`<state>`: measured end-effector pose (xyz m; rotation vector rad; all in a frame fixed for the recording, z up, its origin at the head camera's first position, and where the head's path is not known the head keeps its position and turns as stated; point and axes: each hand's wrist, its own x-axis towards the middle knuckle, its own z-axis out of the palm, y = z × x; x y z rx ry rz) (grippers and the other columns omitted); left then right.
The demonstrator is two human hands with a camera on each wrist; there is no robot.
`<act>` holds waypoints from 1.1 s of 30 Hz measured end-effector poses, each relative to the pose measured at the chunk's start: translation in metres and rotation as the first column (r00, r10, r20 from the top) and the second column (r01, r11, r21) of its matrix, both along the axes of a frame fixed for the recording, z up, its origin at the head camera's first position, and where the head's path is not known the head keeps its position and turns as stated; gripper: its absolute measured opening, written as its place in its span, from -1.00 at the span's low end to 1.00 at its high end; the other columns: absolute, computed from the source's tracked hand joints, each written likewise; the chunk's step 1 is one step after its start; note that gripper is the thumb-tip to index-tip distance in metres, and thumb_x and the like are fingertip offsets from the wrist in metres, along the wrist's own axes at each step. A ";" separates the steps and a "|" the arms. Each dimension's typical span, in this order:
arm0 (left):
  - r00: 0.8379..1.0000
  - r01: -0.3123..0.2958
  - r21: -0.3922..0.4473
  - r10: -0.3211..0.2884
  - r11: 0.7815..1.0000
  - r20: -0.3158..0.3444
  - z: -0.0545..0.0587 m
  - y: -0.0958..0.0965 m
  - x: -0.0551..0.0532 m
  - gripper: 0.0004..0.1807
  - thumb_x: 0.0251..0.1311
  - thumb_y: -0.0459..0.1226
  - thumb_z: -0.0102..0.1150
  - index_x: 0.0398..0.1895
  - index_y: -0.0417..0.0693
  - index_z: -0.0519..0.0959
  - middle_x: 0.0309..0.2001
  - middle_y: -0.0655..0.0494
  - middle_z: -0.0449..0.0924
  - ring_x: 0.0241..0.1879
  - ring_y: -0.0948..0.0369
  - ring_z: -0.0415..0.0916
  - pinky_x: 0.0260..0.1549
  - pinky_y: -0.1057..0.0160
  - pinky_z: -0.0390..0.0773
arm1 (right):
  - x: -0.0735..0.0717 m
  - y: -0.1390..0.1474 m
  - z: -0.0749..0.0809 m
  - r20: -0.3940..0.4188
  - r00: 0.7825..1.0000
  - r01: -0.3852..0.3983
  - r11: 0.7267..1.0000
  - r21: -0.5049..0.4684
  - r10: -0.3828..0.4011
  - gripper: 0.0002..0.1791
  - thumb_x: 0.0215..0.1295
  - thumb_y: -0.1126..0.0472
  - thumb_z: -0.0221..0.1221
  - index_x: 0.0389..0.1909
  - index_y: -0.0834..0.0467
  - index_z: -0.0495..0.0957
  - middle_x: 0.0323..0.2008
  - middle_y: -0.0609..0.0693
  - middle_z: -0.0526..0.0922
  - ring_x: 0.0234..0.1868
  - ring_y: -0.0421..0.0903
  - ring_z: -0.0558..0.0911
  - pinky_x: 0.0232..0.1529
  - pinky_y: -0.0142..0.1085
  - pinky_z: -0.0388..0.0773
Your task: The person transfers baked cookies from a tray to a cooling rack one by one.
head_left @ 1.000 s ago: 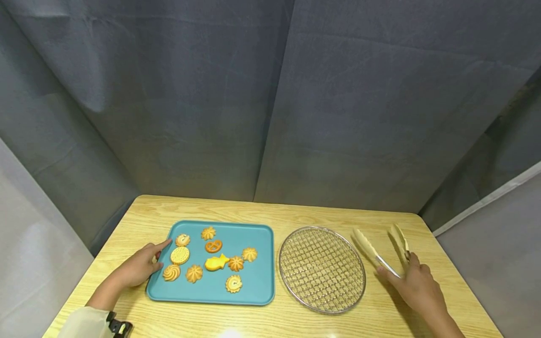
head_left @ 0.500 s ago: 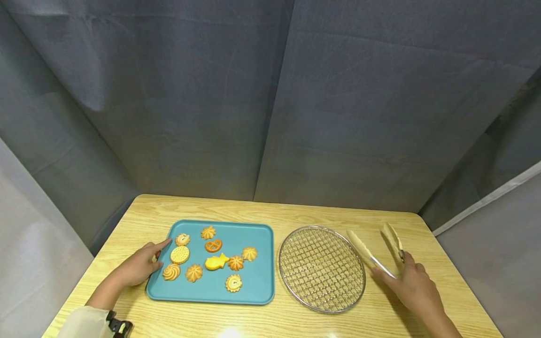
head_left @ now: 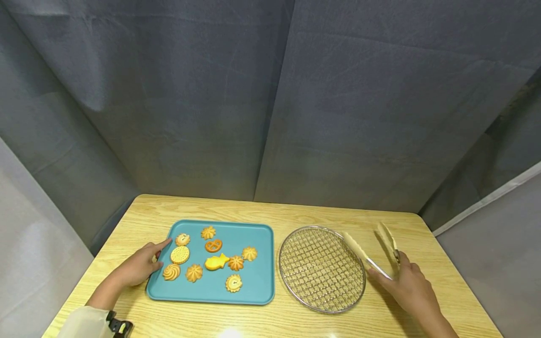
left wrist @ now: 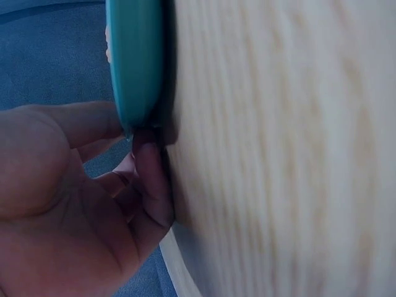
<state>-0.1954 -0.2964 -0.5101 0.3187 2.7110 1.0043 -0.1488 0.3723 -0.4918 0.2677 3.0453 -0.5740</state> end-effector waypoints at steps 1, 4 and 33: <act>1.000 0.000 0.000 0.000 1.000 0.002 0.000 0.000 0.000 -0.26 0.37 -0.48 0.15 0.58 -0.35 0.16 -0.21 -0.02 0.32 -0.35 0.12 0.24 -0.38 0.26 0.31 | 0.000 -0.001 0.000 -0.001 1.000 -0.002 1.000 0.000 0.002 0.33 0.28 -0.53 0.12 0.53 0.54 -0.06 0.07 0.64 0.39 -0.11 0.51 0.59 -0.25 0.31 0.54; 1.000 0.001 0.000 -0.001 1.000 0.007 0.001 0.000 0.000 -0.26 0.37 -0.48 0.16 0.58 -0.34 0.15 -0.21 -0.02 0.33 -0.35 0.12 0.24 -0.38 0.26 0.30 | 0.001 -0.003 0.001 -0.004 1.000 -0.004 1.000 -0.002 0.004 0.32 0.28 -0.53 0.13 0.53 0.53 -0.05 0.06 0.62 0.40 -0.09 0.53 0.58 -0.23 0.34 0.53; 0.999 -0.010 0.015 0.010 1.000 0.032 0.000 -0.001 -0.001 -0.26 0.38 -0.47 0.15 0.60 -0.30 0.15 -0.20 -0.03 0.34 -0.36 0.11 0.24 -0.39 0.25 0.29 | 0.005 -0.026 0.008 0.011 0.999 -0.052 0.999 -0.002 0.052 0.30 0.26 -0.53 0.14 0.57 0.44 -0.07 0.14 0.66 0.36 -0.18 0.44 0.65 -0.32 0.23 0.59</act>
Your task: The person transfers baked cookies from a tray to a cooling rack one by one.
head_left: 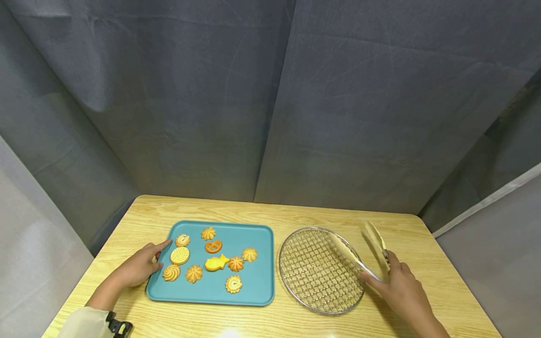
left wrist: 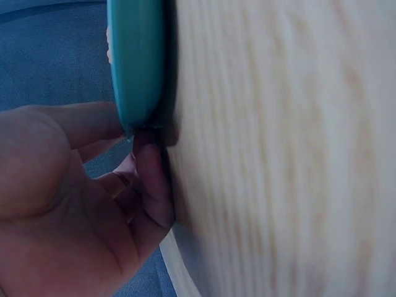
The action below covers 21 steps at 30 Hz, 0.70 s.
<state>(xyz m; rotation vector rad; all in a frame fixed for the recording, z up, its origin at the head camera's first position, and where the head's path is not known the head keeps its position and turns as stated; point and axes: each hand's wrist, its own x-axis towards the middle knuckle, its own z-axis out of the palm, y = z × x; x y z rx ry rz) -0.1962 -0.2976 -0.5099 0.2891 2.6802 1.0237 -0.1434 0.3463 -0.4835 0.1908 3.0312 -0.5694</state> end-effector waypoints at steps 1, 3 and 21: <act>1.000 0.000 0.002 0.000 1.000 0.001 0.000 0.000 0.000 -0.26 0.38 -0.47 0.15 0.60 -0.30 0.15 -0.20 -0.03 0.34 -0.36 0.11 0.24 -0.40 0.25 0.29 | 0.000 -0.001 0.000 0.003 1.000 0.001 1.000 -0.001 -0.001 0.31 0.26 -0.53 0.14 0.57 0.43 -0.07 0.14 0.66 0.36 -0.18 0.44 0.65 -0.33 0.22 0.59; 1.000 0.000 0.002 0.000 1.000 0.000 0.000 0.000 0.000 -0.26 0.38 -0.47 0.15 0.60 -0.30 0.15 -0.19 -0.03 0.34 -0.36 0.11 0.24 -0.40 0.25 0.29 | 0.000 -0.003 0.000 0.007 1.000 0.002 1.000 0.000 -0.002 0.32 0.25 -0.54 0.14 0.57 0.43 -0.07 0.15 0.65 0.36 -0.19 0.43 0.65 -0.33 0.22 0.59; 1.000 0.020 0.049 -0.019 0.999 -0.010 0.002 0.000 0.001 -0.25 0.36 -0.51 0.15 0.57 -0.39 0.13 -0.21 -0.07 0.32 -0.35 0.11 0.23 -0.38 0.29 0.32 | 0.007 -0.020 0.006 -0.046 0.999 -0.029 1.000 -0.009 0.028 0.30 0.23 -0.50 0.21 0.56 0.44 0.00 0.09 0.58 0.43 -0.23 0.33 0.68 -0.34 0.19 0.60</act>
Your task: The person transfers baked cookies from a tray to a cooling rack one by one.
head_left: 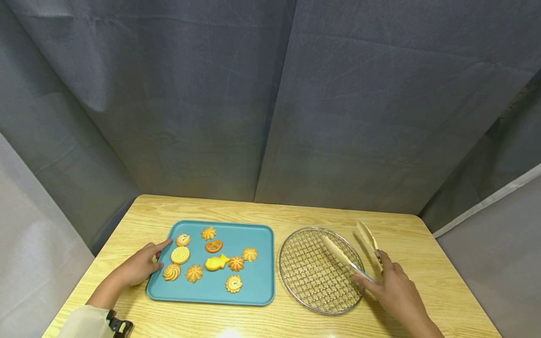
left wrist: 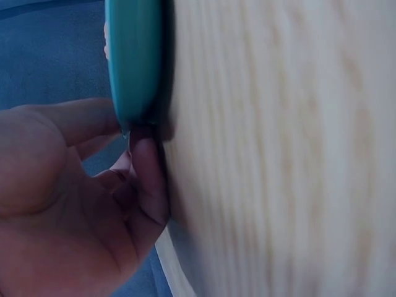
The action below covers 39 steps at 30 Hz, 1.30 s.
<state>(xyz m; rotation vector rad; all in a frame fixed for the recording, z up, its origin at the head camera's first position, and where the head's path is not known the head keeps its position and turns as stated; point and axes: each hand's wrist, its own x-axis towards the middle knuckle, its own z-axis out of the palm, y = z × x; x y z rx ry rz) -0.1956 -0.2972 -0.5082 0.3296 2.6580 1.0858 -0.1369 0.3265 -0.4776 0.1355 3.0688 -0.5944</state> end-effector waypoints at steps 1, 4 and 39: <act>1.000 -0.002 0.019 0.002 1.000 0.007 0.000 -0.001 0.000 -0.25 0.35 -0.51 0.15 0.58 -0.38 0.13 -0.21 -0.07 0.31 -0.36 0.12 0.22 -0.40 0.29 0.31 | 0.000 -0.001 0.000 0.000 1.000 -0.002 1.000 0.000 0.002 0.30 0.23 -0.50 0.21 0.55 0.44 0.00 0.10 0.58 0.42 -0.21 0.34 0.67 -0.32 0.21 0.59; 1.000 0.009 0.066 -0.010 0.998 0.022 -0.002 -0.003 -0.001 -0.23 0.35 -0.53 0.15 0.58 -0.39 0.11 -0.21 -0.10 0.29 -0.41 0.14 0.20 -0.46 0.31 0.32 | 0.000 -0.003 -0.001 0.012 1.000 -0.003 1.000 -0.006 0.003 0.31 0.23 -0.51 0.20 0.56 0.44 -0.01 0.12 0.58 0.42 -0.21 0.34 0.68 -0.32 0.20 0.60; 0.982 0.004 0.347 -0.069 0.938 0.174 -0.007 -0.009 -0.007 -0.17 0.34 -0.58 0.13 0.61 -0.39 0.00 -0.21 -0.11 0.18 -0.68 0.31 0.09 -0.65 0.36 0.30 | 0.004 -0.037 0.006 0.030 0.998 -0.056 0.998 -0.035 0.057 0.32 0.14 -0.53 0.25 0.59 0.33 0.02 0.02 0.35 0.51 -0.37 0.02 0.62 -0.42 -0.04 0.58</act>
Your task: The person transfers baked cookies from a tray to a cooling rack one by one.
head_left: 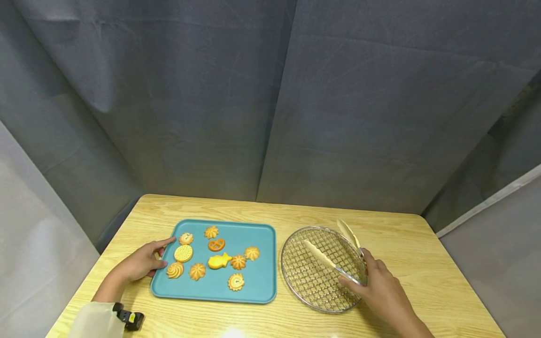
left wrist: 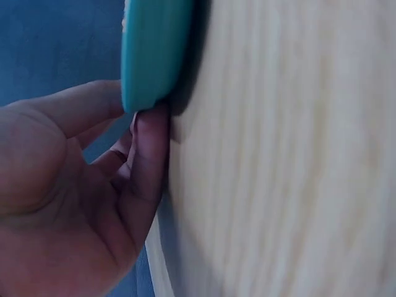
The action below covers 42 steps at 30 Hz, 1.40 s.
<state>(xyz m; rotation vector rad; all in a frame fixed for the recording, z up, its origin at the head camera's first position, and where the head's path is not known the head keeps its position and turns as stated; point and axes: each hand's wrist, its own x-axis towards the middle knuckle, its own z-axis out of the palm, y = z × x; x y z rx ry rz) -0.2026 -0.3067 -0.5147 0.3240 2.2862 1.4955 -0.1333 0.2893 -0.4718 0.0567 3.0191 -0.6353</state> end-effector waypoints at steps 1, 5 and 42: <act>1.000 0.001 0.001 -0.001 1.000 -0.001 -0.001 0.000 0.000 -0.17 0.34 -0.58 0.13 0.61 -0.39 0.00 -0.21 -0.11 0.18 -0.68 0.32 0.09 -0.64 0.36 0.30 | 0.000 -0.001 0.000 0.003 1.000 -0.003 1.000 0.001 0.003 0.32 0.14 -0.53 0.26 0.59 0.34 0.02 0.01 0.35 0.51 -0.39 0.00 0.61 -0.43 -0.06 0.57; 1.000 -0.005 -0.002 0.005 1.000 -0.009 -0.004 0.000 -0.001 -0.18 0.34 -0.57 0.14 0.61 -0.38 0.02 -0.20 -0.12 0.18 -0.67 0.32 0.11 -0.64 0.36 0.31 | 0.002 -0.007 0.000 -0.008 1.000 -0.017 1.000 0.003 0.017 0.30 0.14 -0.51 0.27 0.58 0.34 0.05 0.02 0.38 0.52 -0.35 0.05 0.67 -0.45 -0.08 0.59; 0.999 0.008 -0.012 -0.009 1.000 -0.047 -0.002 -0.001 0.001 -0.21 0.36 -0.58 0.09 0.59 -0.44 0.01 -0.21 -0.14 0.17 -0.69 0.34 0.10 -0.66 0.37 0.29 | 0.009 -0.054 -0.006 -0.101 0.986 -0.133 0.991 0.017 0.134 0.25 0.05 -0.45 0.39 0.58 0.22 0.18 0.19 0.55 0.48 -0.03 0.45 0.65 -0.15 0.26 0.63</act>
